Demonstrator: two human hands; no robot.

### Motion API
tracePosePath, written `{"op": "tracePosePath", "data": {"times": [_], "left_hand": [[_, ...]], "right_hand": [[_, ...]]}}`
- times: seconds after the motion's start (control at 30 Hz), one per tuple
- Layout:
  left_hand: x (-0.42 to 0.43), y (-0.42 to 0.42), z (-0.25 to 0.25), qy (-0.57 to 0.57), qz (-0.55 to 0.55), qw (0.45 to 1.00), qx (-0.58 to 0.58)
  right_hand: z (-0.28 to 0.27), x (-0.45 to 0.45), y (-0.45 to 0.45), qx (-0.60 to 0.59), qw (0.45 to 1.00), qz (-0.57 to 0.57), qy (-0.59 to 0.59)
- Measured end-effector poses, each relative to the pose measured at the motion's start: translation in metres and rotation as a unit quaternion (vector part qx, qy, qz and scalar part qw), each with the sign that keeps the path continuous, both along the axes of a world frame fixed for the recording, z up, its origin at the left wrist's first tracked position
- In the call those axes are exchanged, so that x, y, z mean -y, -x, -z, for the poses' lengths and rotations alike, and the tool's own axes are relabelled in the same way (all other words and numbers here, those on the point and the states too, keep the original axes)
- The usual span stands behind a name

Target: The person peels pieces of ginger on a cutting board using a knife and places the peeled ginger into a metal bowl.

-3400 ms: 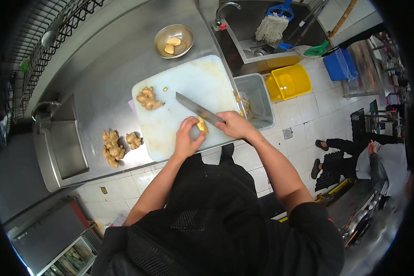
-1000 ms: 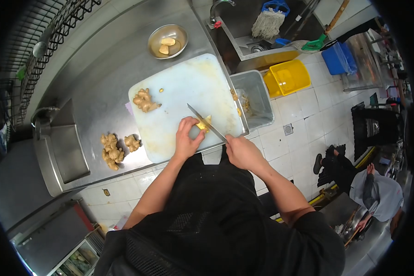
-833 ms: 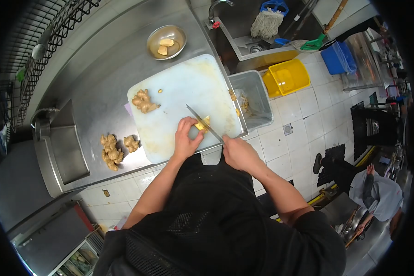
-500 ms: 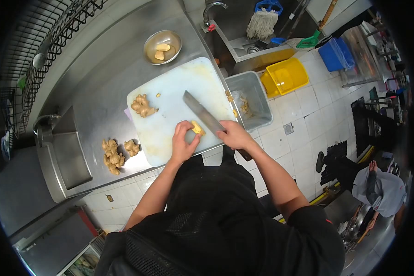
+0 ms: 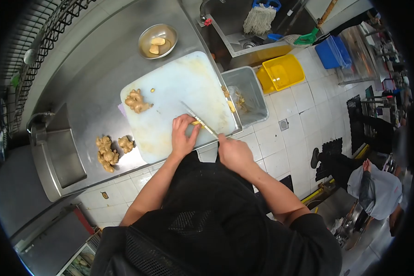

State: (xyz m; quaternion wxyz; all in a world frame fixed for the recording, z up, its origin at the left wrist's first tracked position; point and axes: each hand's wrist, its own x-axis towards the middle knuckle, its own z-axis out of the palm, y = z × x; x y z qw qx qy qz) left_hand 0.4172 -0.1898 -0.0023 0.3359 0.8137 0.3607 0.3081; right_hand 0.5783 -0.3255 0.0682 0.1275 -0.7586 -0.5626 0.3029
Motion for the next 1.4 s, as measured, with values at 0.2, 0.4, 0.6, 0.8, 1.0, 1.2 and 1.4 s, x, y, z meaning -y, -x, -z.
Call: {"op": "tracePosePath", "data": {"times": [0.2, 0.4, 0.6, 0.8, 1.0, 1.2, 1.4], "left_hand": [[0.002, 0.006, 0.011, 0.018, -0.015, 1.0, 0.008], [0.003, 0.0, 0.004, 0.024, -0.024, 0.999, 0.029], [0.004, -0.001, 0.004, 0.002, -0.017, 1.0, 0.015], [0.003, -0.001, 0.002, -0.013, -0.008, 1.0, 0.017], [0.001, 0.002, 0.004, -0.007, 0.002, 1.0, 0.013], [0.009, 0.019, 0.003, 0.023, -0.004, 0.999, 0.028], [0.01, 0.02, 0.003, 0.035, -0.01, 0.999, 0.022]], "right_hand": [[-0.021, 0.018, 0.016, 0.041, 0.999, -0.032, 0.003], [-0.001, -0.004, 0.013, 0.015, 1.0, -0.02, 0.014], [-0.013, 0.005, -0.001, -0.085, 0.996, 0.031, 0.018], [-0.03, 0.009, 0.006, -0.074, 0.995, 0.016, 0.071], [0.026, -0.036, -0.015, -0.172, 0.983, 0.055, -0.016], [0.026, -0.032, -0.013, -0.157, 0.986, 0.044, -0.04], [-0.001, -0.02, 0.005, -0.018, 0.999, -0.038, -0.017]]}}
